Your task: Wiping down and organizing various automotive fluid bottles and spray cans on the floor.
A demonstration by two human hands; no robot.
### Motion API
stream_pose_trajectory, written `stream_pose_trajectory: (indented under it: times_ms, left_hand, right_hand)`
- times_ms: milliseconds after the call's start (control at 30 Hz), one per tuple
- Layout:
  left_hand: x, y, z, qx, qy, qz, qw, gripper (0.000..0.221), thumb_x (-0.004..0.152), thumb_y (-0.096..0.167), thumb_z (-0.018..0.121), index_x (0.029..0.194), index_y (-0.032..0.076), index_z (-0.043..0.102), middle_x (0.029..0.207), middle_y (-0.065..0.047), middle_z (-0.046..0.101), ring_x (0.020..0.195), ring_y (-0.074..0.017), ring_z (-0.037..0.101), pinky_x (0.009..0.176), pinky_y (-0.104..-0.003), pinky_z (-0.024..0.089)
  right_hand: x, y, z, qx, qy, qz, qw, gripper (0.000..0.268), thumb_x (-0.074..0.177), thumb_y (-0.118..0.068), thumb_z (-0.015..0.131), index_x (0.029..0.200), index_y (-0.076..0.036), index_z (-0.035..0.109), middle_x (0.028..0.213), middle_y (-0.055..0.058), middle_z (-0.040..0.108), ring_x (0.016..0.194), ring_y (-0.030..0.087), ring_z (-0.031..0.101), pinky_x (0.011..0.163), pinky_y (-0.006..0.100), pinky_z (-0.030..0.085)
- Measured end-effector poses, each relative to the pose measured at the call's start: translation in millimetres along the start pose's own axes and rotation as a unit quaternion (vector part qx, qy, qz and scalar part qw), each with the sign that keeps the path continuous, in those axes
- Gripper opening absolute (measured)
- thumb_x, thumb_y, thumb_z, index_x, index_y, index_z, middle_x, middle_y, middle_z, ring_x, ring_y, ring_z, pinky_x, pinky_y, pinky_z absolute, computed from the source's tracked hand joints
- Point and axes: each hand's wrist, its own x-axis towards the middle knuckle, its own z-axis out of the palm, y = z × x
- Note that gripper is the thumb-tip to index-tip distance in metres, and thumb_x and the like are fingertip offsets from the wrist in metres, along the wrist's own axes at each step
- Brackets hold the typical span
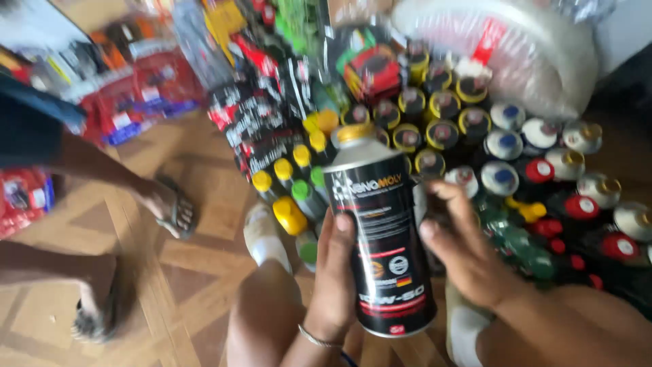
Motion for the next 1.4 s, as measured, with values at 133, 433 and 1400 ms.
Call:
stream_pose_trajectory:
  times_ms: [133,433,1400]
  left_hand:
    - [-0.8,4.1,2.0,0.126,0.080,-0.009,0.989,0.067,0.097,0.041,0.059,0.146,0.000,0.040,0.129,-0.011,0.064,0.113,-0.0171,0.063,0.096,-0.032,0.053]
    - [-9.2,-27.9,-10.8,-0.045,-0.069,0.049,0.995,0.071,0.103,0.040,0.067,0.157,0.005,0.037,0.121,-0.016,0.054,0.109,-0.0261,0.051,0.095,-0.038,0.042]
    - [-18.6,-7.3,-28.5,-0.219,-0.005,-0.120,0.968,0.106,0.092,0.043,0.076,0.177,0.020,0.018,0.147,-0.019,0.045,0.115,-0.0328,0.052,0.089,-0.045,0.049]
  right_hand:
    - [7.1,2.2,18.5,0.067,-0.044,0.064,0.995,0.083,0.094,-0.034,0.061,0.159,-0.009,0.016,0.154,0.011,0.040,0.144,0.021,0.037,0.117,0.040,0.028]
    - [-3.9,0.7,-7.6,0.495,-0.094,0.130,0.854,0.070,0.114,-0.053,0.052,0.153,0.004,0.042,0.132,0.021,0.063,0.111,0.027,0.068,0.094,0.041,0.054]
    - [-15.0,-57.8,36.0,-0.216,-0.038,-0.390,0.894,0.024,0.091,-0.015,0.065,0.111,-0.003,0.070,0.123,0.010,0.068,0.125,0.025,0.064,0.108,0.046,0.049]
